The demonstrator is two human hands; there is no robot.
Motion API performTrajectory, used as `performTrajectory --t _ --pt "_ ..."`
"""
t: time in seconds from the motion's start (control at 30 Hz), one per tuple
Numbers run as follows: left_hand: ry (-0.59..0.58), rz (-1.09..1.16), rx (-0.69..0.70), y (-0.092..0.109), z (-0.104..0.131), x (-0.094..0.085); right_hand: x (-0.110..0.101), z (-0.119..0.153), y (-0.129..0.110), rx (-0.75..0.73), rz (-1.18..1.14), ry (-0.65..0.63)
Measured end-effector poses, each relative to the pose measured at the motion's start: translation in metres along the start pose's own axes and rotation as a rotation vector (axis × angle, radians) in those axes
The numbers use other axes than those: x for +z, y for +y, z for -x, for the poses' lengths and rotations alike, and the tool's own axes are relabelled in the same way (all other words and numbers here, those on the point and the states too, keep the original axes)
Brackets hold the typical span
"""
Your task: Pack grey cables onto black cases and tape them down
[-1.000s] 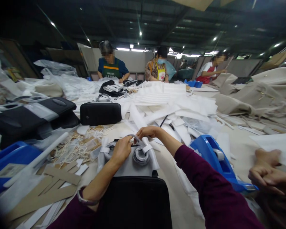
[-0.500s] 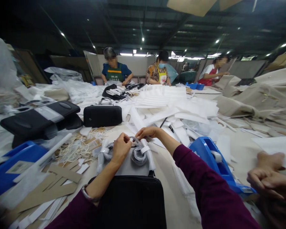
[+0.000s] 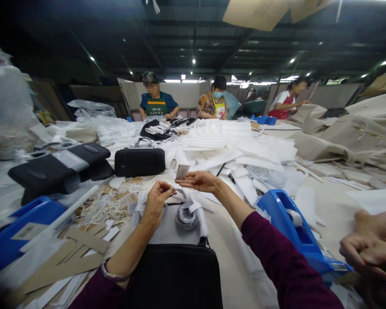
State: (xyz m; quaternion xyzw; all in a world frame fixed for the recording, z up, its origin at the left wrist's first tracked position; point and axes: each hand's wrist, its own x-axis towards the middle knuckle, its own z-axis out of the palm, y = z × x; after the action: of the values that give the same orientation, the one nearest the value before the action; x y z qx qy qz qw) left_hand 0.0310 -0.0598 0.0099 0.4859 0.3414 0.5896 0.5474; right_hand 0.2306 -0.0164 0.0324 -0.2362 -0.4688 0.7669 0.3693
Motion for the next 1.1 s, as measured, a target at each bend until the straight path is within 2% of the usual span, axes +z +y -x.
performTrajectory --t 0.2,0.3,0.43,0.53,0.6,0.67,0.77,0.8,0.83,0.9,0.97,1.03,1.1 --pt "0.078 0.143 -0.052 -0.002 -0.002 -0.003 -0.003 -0.007 0.023 -0.064 0.113 0.306" --pt "0.089 0.18 -0.06 0.0 -0.002 -0.003 -0.003 -0.006 0.025 -0.093 0.232 0.335" --pt "0.097 0.199 -0.068 0.004 -0.001 -0.002 0.002 -0.008 0.021 -0.069 0.58 0.37" --pt "0.078 0.146 -0.043 0.004 -0.001 -0.002 0.007 -0.015 0.018 -0.038 0.759 0.334" --pt "0.017 -0.012 0.017 0.004 0.0 -0.002 0.011 -0.02 0.016 -0.045 0.843 0.24" --pt "0.017 -0.307 0.17 0.005 0.002 -0.002 0.015 -0.024 0.013 -0.062 0.905 0.171" --pt "0.235 -0.734 0.424 0.006 0.004 -0.005 0.02 -0.026 0.01 -0.087 0.829 0.156" --pt "0.282 -0.811 0.436 0.006 0.004 -0.006 0.021 -0.026 0.01 -0.088 0.76 0.146" --pt "0.276 -0.851 0.408 0.007 0.004 -0.007 0.023 -0.024 0.009 -0.086 0.69 0.125" --pt "0.163 -0.85 0.336 0.008 0.003 -0.009 0.028 -0.02 0.009 -0.089 0.629 0.066" --pt "0.062 -0.769 0.345 0.009 0.004 -0.008 0.034 -0.015 0.01 -0.124 0.747 0.04" --pt "0.072 -0.624 0.376 0.01 0.006 -0.006 0.038 -0.012 0.011 -0.233 0.927 0.142" --pt "0.102 -0.516 0.342 0.009 0.007 -0.004 0.039 -0.012 0.01 -0.341 0.951 0.339"
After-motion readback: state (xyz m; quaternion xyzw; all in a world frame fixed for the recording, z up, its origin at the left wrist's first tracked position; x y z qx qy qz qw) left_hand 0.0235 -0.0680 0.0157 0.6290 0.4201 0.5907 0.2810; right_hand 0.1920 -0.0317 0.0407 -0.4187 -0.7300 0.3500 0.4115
